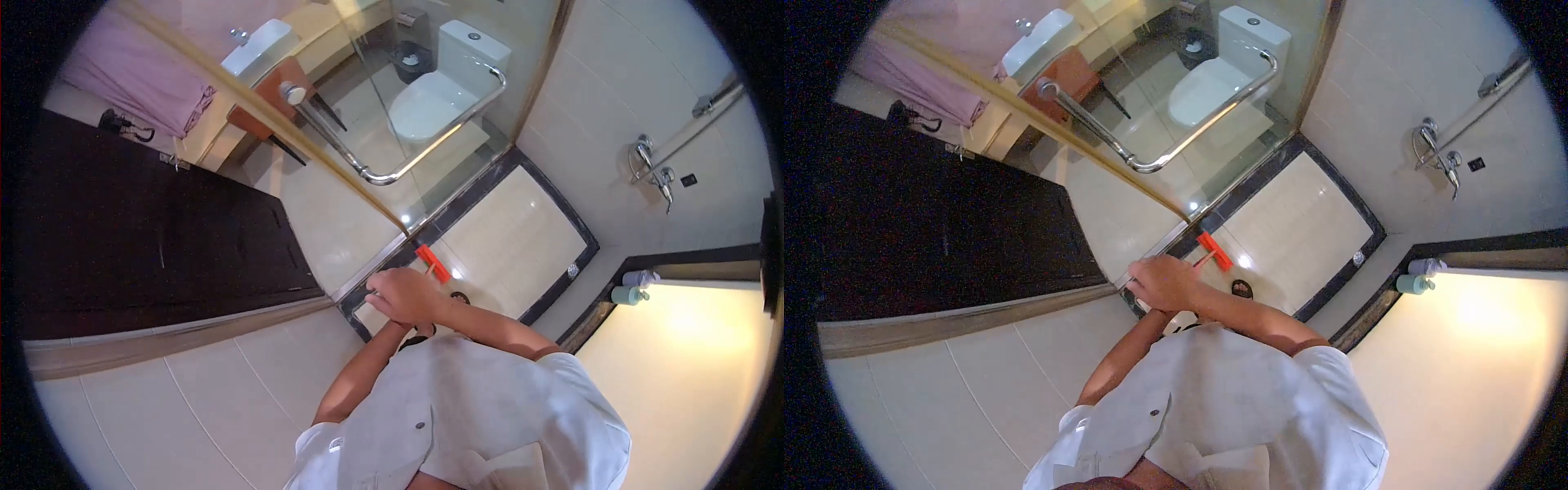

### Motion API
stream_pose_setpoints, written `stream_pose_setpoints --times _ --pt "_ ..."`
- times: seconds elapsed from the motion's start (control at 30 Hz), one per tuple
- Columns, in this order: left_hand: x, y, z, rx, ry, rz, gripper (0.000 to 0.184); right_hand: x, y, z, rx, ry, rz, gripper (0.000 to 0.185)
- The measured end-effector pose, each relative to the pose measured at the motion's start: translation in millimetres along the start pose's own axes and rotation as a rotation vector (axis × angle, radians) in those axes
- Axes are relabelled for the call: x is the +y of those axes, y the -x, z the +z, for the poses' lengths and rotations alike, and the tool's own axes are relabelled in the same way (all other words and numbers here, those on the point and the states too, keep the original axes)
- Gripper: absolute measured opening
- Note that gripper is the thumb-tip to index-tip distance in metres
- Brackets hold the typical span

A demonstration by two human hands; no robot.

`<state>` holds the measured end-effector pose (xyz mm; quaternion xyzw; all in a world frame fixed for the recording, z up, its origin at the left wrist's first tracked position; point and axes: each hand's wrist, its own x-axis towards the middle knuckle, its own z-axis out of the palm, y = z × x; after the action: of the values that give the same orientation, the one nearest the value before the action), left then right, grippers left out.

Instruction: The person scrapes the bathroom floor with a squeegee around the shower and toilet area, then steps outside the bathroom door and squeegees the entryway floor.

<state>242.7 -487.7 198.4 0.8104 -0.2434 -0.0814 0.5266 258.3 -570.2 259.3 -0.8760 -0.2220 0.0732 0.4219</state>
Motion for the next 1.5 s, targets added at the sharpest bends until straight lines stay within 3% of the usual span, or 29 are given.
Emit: stream_pose_setpoints --times 0.23,0.3,0.37,0.43,0.5,0.57,0.63,0.7,0.73,0.8,0.93,1.0,1.1,1.23,1.37,1.43,1.5 --pt "13.2 -9.3 47.5 -0.04 0.057 0.039 0.029 46.7 57.4 -12.4 0.354 -0.113 0.097 0.021" --pt "13.0 7.2 32.1 -0.05 0.07 0.05 0.03 60.5 68.6 -14.7 0.449 -0.423 0.287 0.024" --pt "11.4 11.6 33.0 -0.062 0.068 0.058 0.03 112.4 83.1 6.2 0.394 -0.515 0.545 0.029" --pt "3.5 18.5 36.1 0.004 0.159 -0.083 0.031 147.6 103.6 22.0 0.317 -0.494 0.674 0.031" --pt "4.4 19.4 43.7 -0.007 0.151 -0.079 0.031 155.2 118.3 26.9 0.24 -0.478 0.823 0.032" --pt "0.3 24.9 51.8 -0.05 0.162 -0.092 0.028 153.6 126.3 40.6 0.119 -1.216 1.092 0.033" --pt "23.1 24.0 57.1 -0.192 0.177 -0.108 0.027 151.8 132.2 64.6 0.024 -1.419 1.017 0.039" --pt "29.3 27.2 61.3 -0.362 0.169 -0.08 0.022 185.7 145.8 121.0 0.118 -0.977 0.157 0.033" --pt "32.4 28.8 62.7 -0.388 0.181 -0.082 0.022 187.5 146.9 125.3 0.139 -0.98 0.178 0.033" --pt "39.8 29.5 60.1 -0.452 0.111 -0.026 0.019 190.8 138.3 127.7 -0.07 -0.894 0.72 0.031" --pt "47.6 27.5 54.3 -0.551 0.199 -0.091 0.021 190.1 139.4 136.6 0.069 -0.664 0.531 0.028" --pt "46.5 25.0 56.0 -0.551 0.249 -0.058 0.022 186.9 127.3 131.5 0.242 -1.246 1.16 0.026" --pt "39.0 24.5 64.1 -0.501 0.315 -0.013 0.02 164.2 134.2 81.0 0.376 -1.058 1.17 0.026" --pt "32.4 23.2 78.4 -0.354 0.239 -0.004 0.006 176.7 134.8 60.5 0.543 -1.104 1.297 0.025" --pt "2.6 30.8 87.4 -0.321 0.124 -0.059 0.015 204.2 135.9 79.8 0.52 -1.293 1.313 0.022" --pt "-29.8 47.8 90.5 -0.365 0.242 -0.414 0.027 213.4 136.3 92.3 0.487 -1.309 1.341 0.022" --pt "-25.2 50.0 81.6 -0.445 0.235 -0.528 0.032 210.0 136.3 102.7 0.433 -1.338 1.386 0.02"
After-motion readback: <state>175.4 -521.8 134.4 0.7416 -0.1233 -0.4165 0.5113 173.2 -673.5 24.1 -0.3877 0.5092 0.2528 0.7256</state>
